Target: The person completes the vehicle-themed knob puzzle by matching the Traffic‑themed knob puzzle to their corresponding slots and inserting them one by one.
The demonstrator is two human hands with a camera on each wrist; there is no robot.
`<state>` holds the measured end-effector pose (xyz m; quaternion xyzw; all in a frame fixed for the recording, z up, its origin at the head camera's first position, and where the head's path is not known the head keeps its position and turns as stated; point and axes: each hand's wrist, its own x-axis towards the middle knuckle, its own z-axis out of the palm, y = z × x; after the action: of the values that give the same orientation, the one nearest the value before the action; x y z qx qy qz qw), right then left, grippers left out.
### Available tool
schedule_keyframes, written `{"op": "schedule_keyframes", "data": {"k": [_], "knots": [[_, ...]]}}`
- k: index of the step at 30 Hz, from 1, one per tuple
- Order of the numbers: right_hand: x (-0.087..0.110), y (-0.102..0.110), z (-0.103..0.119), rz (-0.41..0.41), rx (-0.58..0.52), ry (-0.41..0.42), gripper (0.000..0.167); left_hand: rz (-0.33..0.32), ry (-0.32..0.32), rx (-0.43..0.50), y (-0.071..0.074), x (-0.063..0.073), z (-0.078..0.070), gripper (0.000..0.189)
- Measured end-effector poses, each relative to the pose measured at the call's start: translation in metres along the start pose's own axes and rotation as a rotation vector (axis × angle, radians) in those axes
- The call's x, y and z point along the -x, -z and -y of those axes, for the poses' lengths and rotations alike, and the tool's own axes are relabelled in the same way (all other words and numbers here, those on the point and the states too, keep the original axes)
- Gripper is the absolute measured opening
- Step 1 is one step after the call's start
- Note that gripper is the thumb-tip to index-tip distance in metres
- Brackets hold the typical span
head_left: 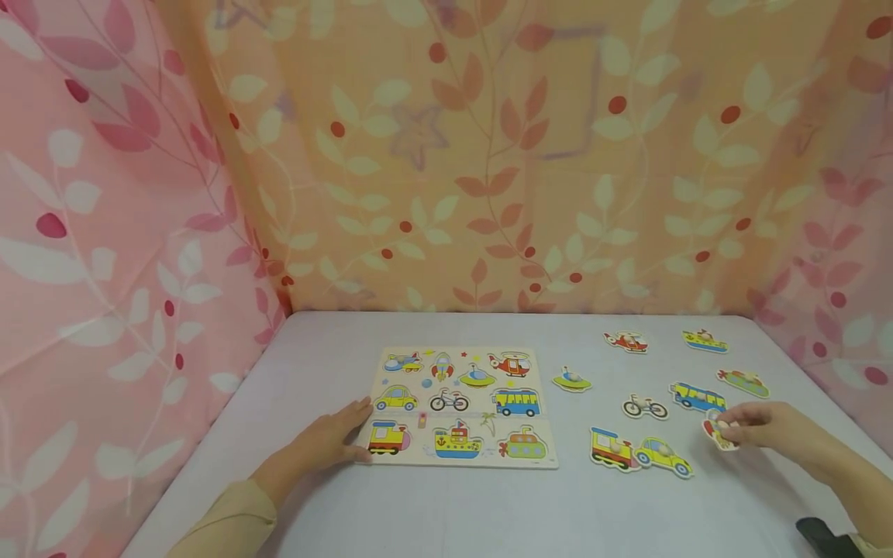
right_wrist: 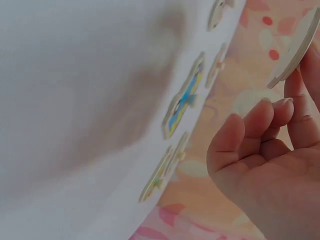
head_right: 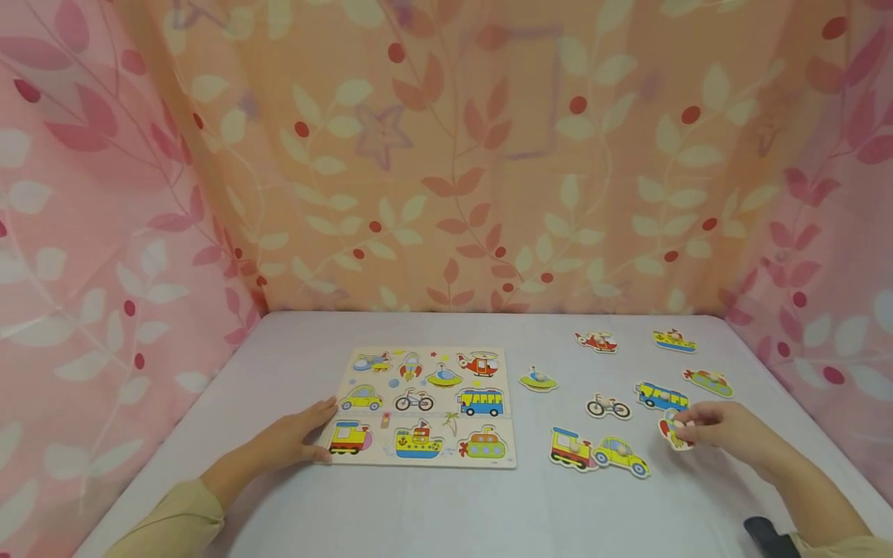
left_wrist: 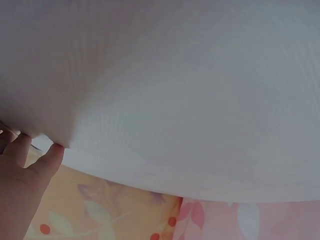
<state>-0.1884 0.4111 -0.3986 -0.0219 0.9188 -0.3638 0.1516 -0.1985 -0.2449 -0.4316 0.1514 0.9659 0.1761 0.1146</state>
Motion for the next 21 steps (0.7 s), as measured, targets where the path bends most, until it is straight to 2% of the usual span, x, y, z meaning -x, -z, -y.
{"op": "schedule_keyframes", "data": {"k": [5,12,21], "knots": [[-0.003,-0.012,0.020,-0.039,-0.033,0.081,0.037,0.008,0.011,0.003,0.001,0.000,0.001,0.093],[-0.011,-0.026,0.045,-0.043,-0.052,0.058,0.040,0.005,0.008,0.006,0.000,0.001,0.001,0.092],[-0.016,-0.030,0.056,-0.049,-0.055,0.067,0.039,-0.002,0.006,0.008,-0.001,0.000,0.001,0.093]]}}
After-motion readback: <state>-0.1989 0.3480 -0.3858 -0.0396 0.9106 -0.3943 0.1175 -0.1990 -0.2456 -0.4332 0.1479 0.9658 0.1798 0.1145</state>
